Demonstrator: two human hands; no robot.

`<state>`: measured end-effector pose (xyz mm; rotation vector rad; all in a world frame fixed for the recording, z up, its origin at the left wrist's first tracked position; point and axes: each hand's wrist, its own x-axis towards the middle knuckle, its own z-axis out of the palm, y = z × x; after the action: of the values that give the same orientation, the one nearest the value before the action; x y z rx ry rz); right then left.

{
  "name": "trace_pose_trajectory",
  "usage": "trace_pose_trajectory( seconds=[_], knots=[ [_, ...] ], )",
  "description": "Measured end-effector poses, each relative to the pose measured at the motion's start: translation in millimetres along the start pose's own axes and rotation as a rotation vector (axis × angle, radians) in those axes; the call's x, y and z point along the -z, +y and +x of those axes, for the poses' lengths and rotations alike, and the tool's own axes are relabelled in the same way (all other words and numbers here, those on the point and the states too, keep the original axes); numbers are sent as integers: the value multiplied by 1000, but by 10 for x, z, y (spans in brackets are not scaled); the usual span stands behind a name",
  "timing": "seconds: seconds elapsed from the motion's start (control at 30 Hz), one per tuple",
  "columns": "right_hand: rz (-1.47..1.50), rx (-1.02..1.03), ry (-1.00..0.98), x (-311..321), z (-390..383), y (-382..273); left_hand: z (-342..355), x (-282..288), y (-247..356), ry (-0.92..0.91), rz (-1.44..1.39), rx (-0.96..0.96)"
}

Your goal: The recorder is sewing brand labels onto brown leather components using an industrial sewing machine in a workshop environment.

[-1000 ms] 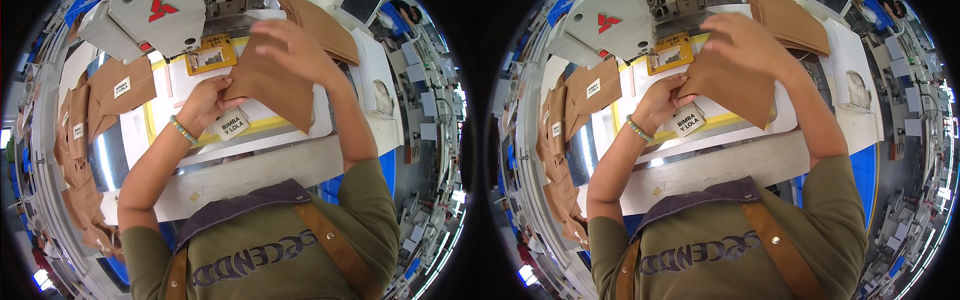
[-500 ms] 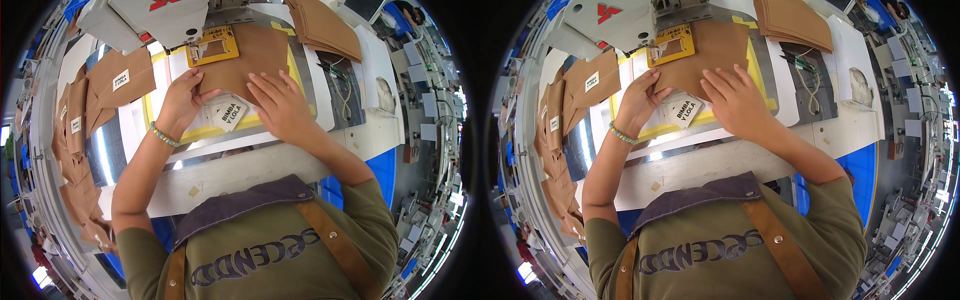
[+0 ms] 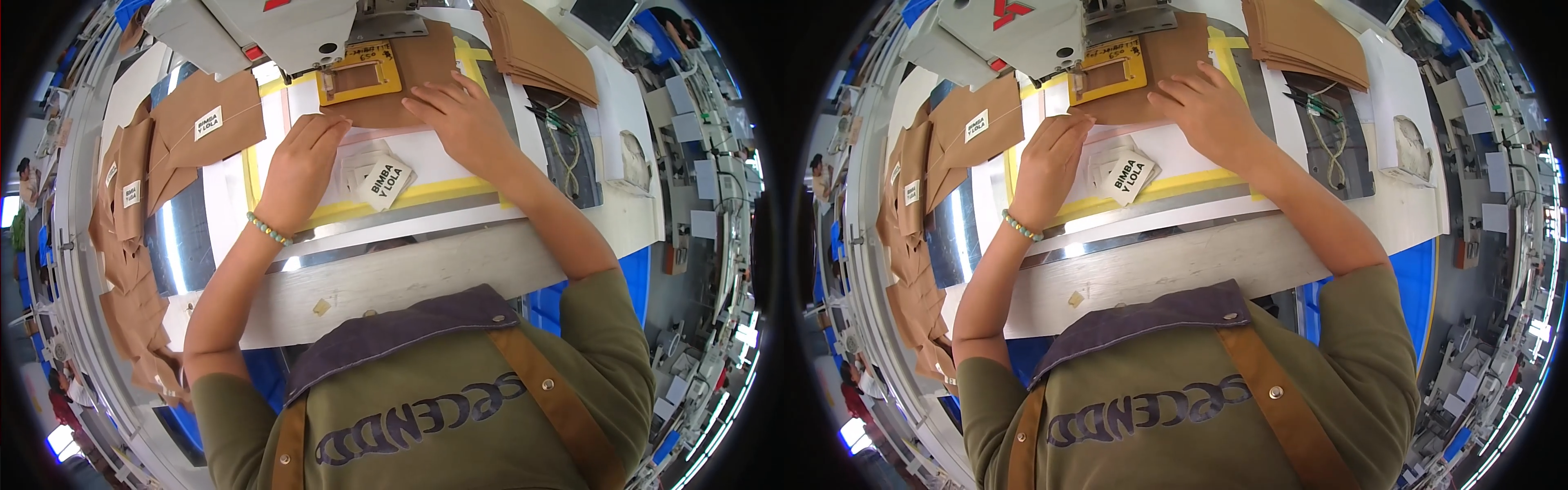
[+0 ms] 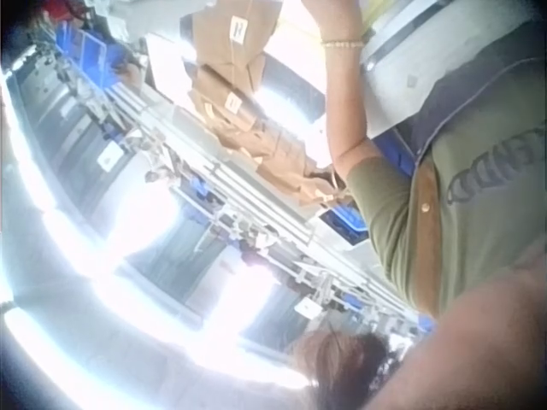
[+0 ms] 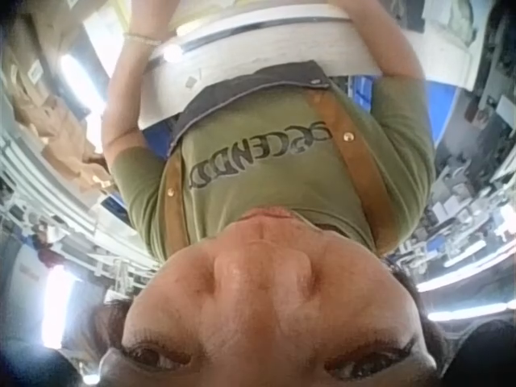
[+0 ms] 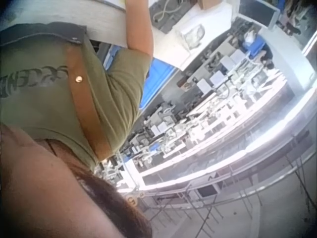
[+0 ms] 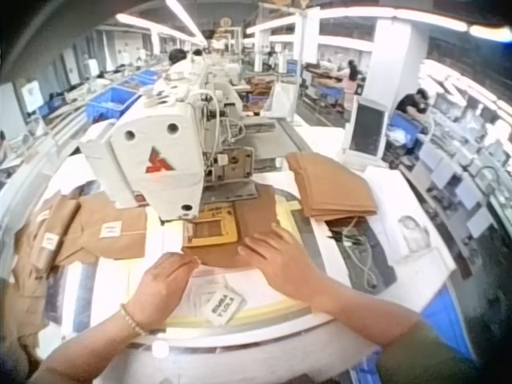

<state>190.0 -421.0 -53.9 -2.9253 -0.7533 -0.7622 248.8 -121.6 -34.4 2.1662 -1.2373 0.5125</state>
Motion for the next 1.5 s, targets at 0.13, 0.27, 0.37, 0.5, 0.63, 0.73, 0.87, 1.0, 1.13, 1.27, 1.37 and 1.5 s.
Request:
trace_pose_trajectory(
  seconds=[0.13,0.27,0.37,0.5,0.63,0.73,0.87,1.0,1.13,1.27,1.37,1.5],
  knots=[
    [7,-4,-49,-77,75,41,-69,16,-187,-127,222,-89],
    [-87,-46,-100,-142,126,106,-109,55,-230,-187,363,-119],
    [60,-82,-172,-136,141,118,-100,64,-189,-153,325,-55],
    [168,-69,-225,-66,60,127,-127,98,-105,-172,266,-28],
    [203,-140,-210,93,-47,184,-301,193,-125,-332,216,80],
    [107,-159,-332,212,-168,155,-377,281,-88,-371,191,125],
    [145,-105,-300,198,-204,7,-389,286,-77,-317,144,161],
    [163,-81,-333,188,-130,-46,-414,287,-83,-323,167,174],
    [187,-51,-350,188,-89,-124,-473,324,-90,-344,182,170],
    [178,-55,-340,167,-96,-152,-573,367,-139,-320,162,189],
    [183,-62,-343,169,-98,-159,-556,402,-117,-256,124,179],
    [203,-47,-328,179,-102,-162,-502,382,-68,-200,136,176]
  ],
)
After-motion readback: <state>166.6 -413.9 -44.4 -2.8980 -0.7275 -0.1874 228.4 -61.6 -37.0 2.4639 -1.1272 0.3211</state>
